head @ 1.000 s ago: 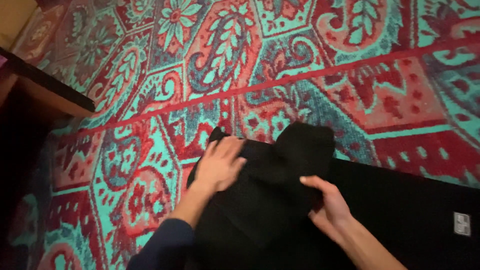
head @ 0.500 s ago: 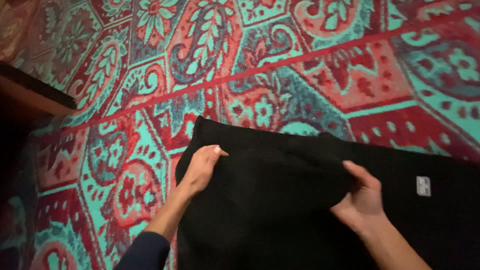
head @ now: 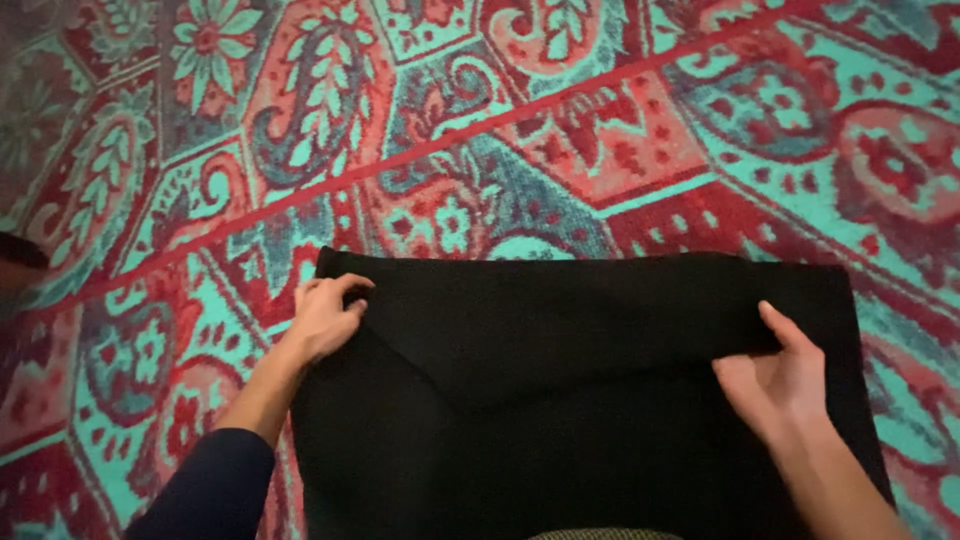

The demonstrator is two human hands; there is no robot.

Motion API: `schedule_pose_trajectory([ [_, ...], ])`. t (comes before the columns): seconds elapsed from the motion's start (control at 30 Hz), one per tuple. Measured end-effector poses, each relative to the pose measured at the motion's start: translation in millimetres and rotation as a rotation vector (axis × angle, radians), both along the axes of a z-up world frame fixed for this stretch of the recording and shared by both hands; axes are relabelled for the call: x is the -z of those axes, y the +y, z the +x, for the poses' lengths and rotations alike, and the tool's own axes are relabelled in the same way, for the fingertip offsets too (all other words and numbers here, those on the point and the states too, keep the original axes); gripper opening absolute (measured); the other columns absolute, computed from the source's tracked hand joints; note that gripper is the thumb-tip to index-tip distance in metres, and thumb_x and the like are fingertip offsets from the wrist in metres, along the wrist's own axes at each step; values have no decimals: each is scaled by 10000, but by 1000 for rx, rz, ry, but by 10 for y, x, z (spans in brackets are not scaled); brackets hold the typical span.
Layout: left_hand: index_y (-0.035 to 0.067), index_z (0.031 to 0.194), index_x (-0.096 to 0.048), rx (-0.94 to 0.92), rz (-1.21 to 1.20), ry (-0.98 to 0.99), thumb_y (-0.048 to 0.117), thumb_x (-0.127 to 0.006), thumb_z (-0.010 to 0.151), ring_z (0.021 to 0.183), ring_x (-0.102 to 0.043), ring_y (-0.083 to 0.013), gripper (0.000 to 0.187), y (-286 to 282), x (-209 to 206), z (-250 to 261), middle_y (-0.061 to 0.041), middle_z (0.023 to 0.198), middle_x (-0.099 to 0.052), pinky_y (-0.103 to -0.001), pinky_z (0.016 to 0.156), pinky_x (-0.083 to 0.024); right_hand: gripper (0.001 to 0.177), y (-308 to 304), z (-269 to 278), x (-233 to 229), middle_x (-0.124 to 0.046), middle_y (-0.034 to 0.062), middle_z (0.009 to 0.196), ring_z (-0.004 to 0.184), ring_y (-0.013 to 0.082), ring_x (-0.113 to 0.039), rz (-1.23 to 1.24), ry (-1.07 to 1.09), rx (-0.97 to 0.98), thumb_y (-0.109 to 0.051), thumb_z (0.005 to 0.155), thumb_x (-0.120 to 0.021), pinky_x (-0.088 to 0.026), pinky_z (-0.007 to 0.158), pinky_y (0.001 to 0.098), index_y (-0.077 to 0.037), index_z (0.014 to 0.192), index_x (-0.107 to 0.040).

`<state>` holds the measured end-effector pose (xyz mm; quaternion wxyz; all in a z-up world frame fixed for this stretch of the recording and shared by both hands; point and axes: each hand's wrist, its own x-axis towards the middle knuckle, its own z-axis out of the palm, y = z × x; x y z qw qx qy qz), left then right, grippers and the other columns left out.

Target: The person organizes a room by folding a shirt, putting it away in a closet, sweeping the floor under a carpet, and adjusting the curtains.

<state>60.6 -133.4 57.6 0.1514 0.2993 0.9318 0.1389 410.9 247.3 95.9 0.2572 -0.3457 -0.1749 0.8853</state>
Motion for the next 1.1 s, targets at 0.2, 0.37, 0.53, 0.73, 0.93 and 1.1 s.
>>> schedule_pose_trajectory([
  [0.2,266,1158,-718,-64,-102,-16,153,-549,912,1088,-672,-205,319,89,59,-232,53,1053,-776,-450,1124,-199,422,134,43,70,-732,34,1324,1241,182,-698,126,-94,160,-109,832,-542,-521,1177,371,-141,1226,-687],
  [0.37,177,1122,-699,8,57,161,201,-549,1007,1071,-659,-283,191,230,22,-134,-7,1112,-763,-520,1055,-231,371,337,212,202,-745,17,1194,1096,183,-710,292,-370,119,-60,836,-568,-580,1034,335,-174,1168,-688],
  [0.53,236,1305,-666,-91,60,40,385,-639,902,1295,-542,-243,430,17,7,-237,-30,1270,-700,-505,1170,-150,259,497,257,171,-724,-6,1139,1014,147,-720,535,-687,113,-172,939,-725,-599,819,333,-205,1171,-614],
  [0.73,134,1212,-724,-101,253,450,70,-624,742,1148,-619,-287,486,360,111,15,-90,1174,-732,-471,1036,-311,604,550,398,389,-594,331,1360,1284,466,-501,1733,-1110,235,-25,867,-876,-390,1054,536,98,1406,-635],
  [0.93,66,1359,-550,318,359,477,243,-605,906,1229,-532,-371,490,1592,69,1300,-161,1334,-595,-560,1050,-358,494,-192,-560,441,-585,153,1459,1383,341,-521,2269,-630,-429,-332,927,-640,-369,1177,546,-155,1387,-596],
  [1.1,148,1574,-416,131,50,323,590,-432,1031,1539,-276,-349,700,1073,246,1023,-138,1639,-381,-639,1209,-120,667,-146,-643,711,-365,54,1673,1572,271,-284,2253,-1008,-728,-695,988,-366,-159,1268,553,-400,1586,-381],
])
